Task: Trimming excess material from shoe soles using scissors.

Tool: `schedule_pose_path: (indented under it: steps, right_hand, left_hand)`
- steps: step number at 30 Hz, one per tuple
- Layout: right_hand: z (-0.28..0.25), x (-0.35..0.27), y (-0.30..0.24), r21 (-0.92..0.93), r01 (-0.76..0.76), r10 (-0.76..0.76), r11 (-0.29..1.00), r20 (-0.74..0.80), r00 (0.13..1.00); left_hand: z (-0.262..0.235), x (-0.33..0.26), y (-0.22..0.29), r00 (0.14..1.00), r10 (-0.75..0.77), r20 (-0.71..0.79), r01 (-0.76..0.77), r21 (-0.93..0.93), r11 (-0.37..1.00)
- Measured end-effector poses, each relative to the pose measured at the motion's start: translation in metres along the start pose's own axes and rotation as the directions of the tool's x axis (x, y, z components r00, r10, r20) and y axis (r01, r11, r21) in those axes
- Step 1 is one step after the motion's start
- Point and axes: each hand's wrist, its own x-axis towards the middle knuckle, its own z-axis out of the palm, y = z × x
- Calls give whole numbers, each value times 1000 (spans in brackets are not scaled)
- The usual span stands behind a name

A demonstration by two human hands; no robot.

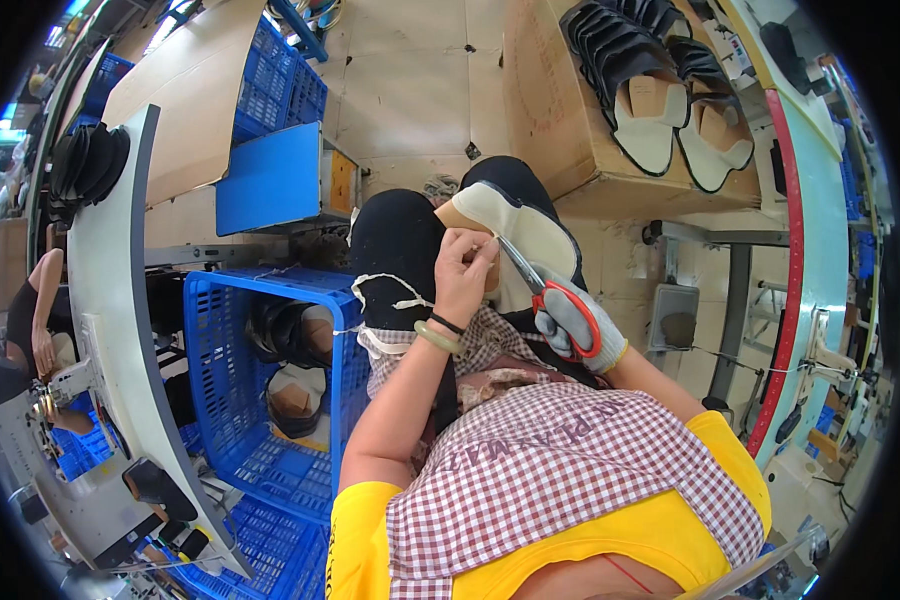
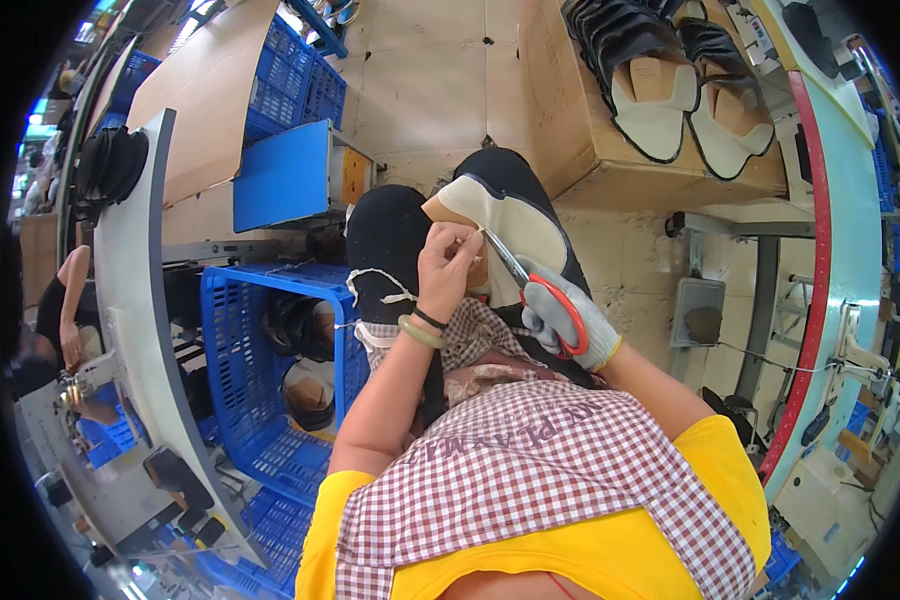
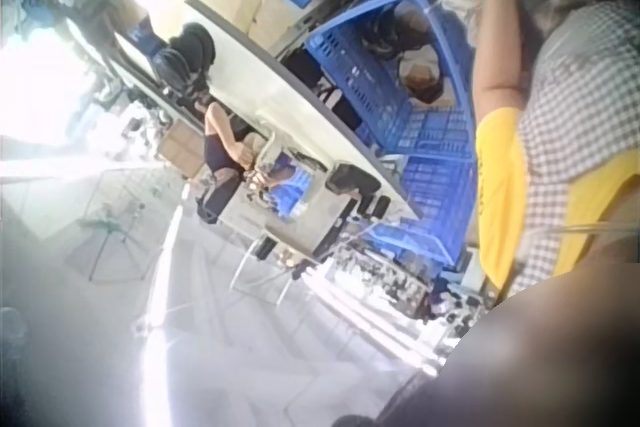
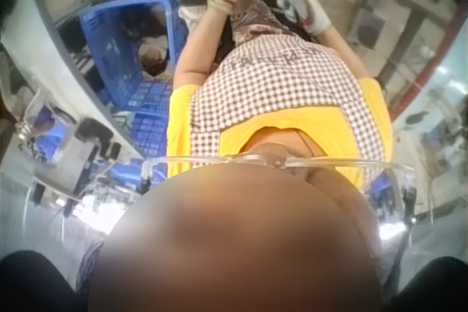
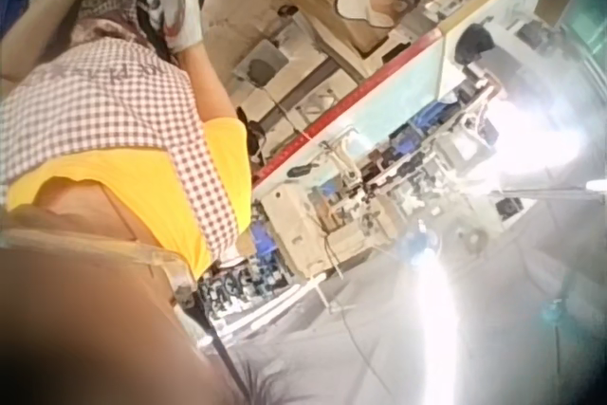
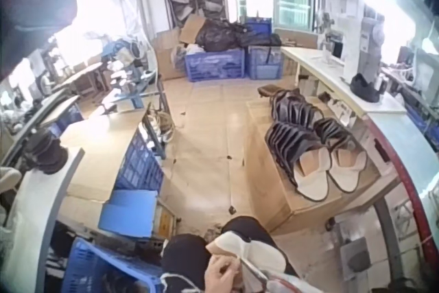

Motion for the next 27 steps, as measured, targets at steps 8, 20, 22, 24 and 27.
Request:
schedule_pose_path:
  steps: [8,20,22,24,27]
  right_hand:
    - [4,-3,-8,-3,42,-41,999,40,998]
    - [-10,4,-41,-346,53,-16,937,107,994]
    - [-13,10,-45,-434,68,-23,899,107,994]
    - [-14,11,-51,-437,87,-26,895,144,989]
    - [-17,17,-55,-443,96,-21,891,171,985]
  left_hand:
    - [1,-20,6,967,251,46,-248,-58,967]
    - [-4,-35,9,947,312,71,-314,18,949]
    - [-6,-34,8,946,315,75,-318,31,948]
    - [-8,-33,10,934,338,120,-348,74,935]
    - [-11,-35,15,918,368,151,-385,106,917]
